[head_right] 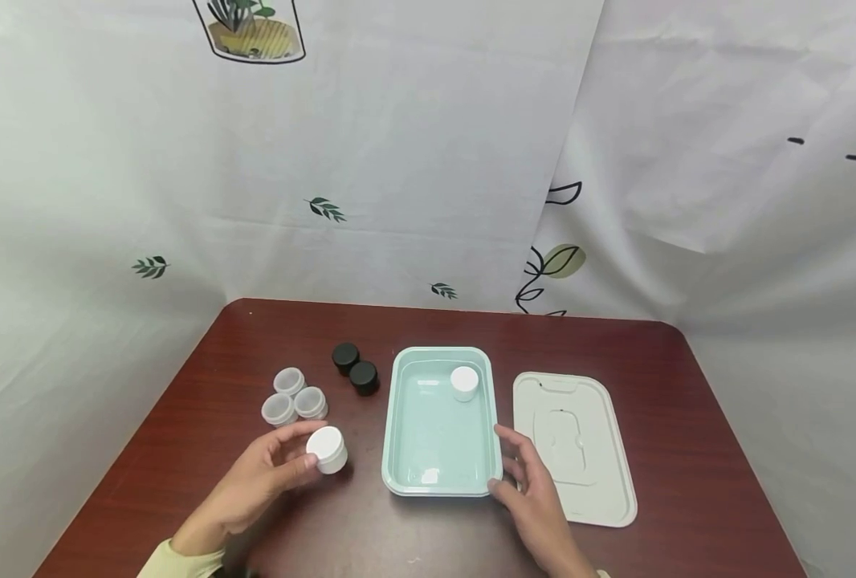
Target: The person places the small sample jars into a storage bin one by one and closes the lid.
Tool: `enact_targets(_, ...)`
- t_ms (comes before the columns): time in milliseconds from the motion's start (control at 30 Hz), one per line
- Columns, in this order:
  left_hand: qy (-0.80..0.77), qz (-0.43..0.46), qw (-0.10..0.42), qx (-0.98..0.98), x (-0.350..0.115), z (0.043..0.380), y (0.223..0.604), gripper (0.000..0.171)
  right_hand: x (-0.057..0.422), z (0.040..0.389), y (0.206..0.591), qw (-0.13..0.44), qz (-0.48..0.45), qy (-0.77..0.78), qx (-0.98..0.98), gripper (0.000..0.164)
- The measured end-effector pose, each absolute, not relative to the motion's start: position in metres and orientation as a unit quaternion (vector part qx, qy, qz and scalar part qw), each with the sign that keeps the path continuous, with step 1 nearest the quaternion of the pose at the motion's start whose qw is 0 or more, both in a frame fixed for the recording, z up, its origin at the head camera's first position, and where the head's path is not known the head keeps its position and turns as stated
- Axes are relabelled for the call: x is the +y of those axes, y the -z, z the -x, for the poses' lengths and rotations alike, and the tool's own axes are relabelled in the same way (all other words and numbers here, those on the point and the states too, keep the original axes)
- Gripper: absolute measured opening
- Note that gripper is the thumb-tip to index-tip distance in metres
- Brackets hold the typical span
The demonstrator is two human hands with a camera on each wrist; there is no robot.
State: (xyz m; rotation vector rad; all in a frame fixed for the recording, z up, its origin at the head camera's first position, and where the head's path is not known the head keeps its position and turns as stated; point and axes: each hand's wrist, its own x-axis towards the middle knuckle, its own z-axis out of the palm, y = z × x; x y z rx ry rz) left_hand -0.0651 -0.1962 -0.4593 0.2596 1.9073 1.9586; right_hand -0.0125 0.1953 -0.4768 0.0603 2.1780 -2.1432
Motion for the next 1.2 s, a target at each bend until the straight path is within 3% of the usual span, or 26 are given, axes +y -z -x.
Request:
enact_targets(600,-0.702,-0.150,0.223,0.660,-0.130,0.123,0.406,0.056,0.199,0.013,0.476,0.048,-0.023,0.705,0.707,0.066)
enact_targets(1000,-0.658,-0.155,0.281,0.681,-0.070,0.146,0.406,0.050,0.198,0.013,0.474,0.048,-0.030,0.705,0.707,0.068)
enact_targets(1200,-0.635,-0.169,0.284,0.699,-0.042,0.152,0.420,0.050,0.198,0.013,0.474,0.048,-0.035,0.703,0.709,0.067)
